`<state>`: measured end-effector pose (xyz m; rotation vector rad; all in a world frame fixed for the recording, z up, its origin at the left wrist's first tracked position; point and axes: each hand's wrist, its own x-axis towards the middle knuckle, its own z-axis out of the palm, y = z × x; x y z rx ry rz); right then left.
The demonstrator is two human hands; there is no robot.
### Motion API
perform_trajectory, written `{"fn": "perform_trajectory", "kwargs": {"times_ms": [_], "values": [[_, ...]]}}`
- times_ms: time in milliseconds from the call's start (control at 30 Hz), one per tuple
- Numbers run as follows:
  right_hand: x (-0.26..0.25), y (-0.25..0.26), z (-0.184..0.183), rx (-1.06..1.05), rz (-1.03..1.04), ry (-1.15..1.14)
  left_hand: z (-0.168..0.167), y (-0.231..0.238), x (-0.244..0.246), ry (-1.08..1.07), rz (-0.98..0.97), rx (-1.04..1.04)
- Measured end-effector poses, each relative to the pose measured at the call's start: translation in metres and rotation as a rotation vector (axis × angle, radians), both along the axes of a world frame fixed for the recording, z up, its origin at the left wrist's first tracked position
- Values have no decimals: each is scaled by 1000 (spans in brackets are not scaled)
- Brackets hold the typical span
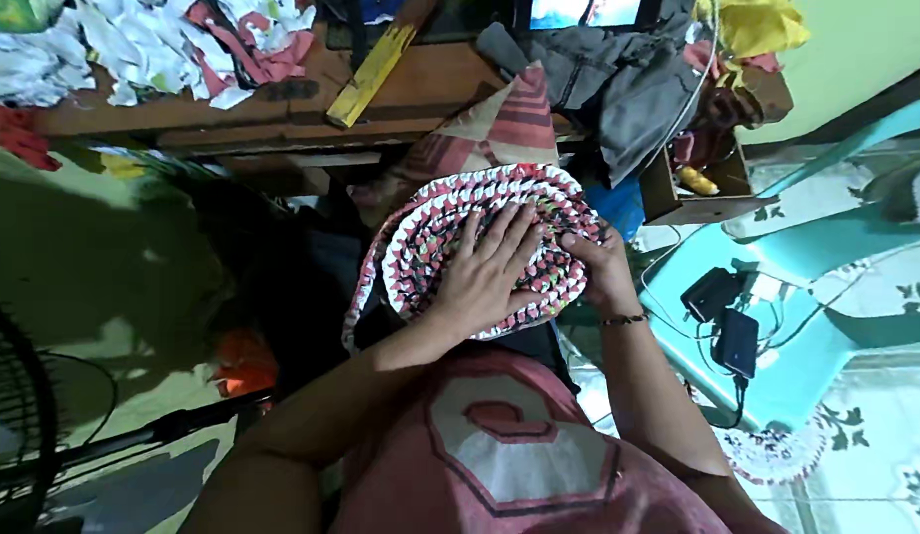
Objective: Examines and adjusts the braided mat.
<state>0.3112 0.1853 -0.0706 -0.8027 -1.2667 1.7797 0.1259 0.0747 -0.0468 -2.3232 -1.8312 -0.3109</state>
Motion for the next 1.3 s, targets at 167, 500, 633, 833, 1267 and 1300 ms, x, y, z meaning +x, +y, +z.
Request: {"fn": "perform_trajectory", "kwargs": {"times_ms": [167,500,633,833,1267,1300], "values": [[3,5,-8,-37,-27,81,10,10,-14,-69,-143,-89],[13,14,-11,-1,-5,115,63,-33,-107,-767,341,113],[9,16,-10,31,-27,82,50,-49,-119,-970,487,-198],[3,11,-3,32,-104,66,58,-60,-112,-1009,584,-250],[-22,-4,32,82,-208,193,92,-56,-122,-1407,340,-3],[-25,-4,42,100,-196,214,107,-52,-126,-1377,314,29]]}}
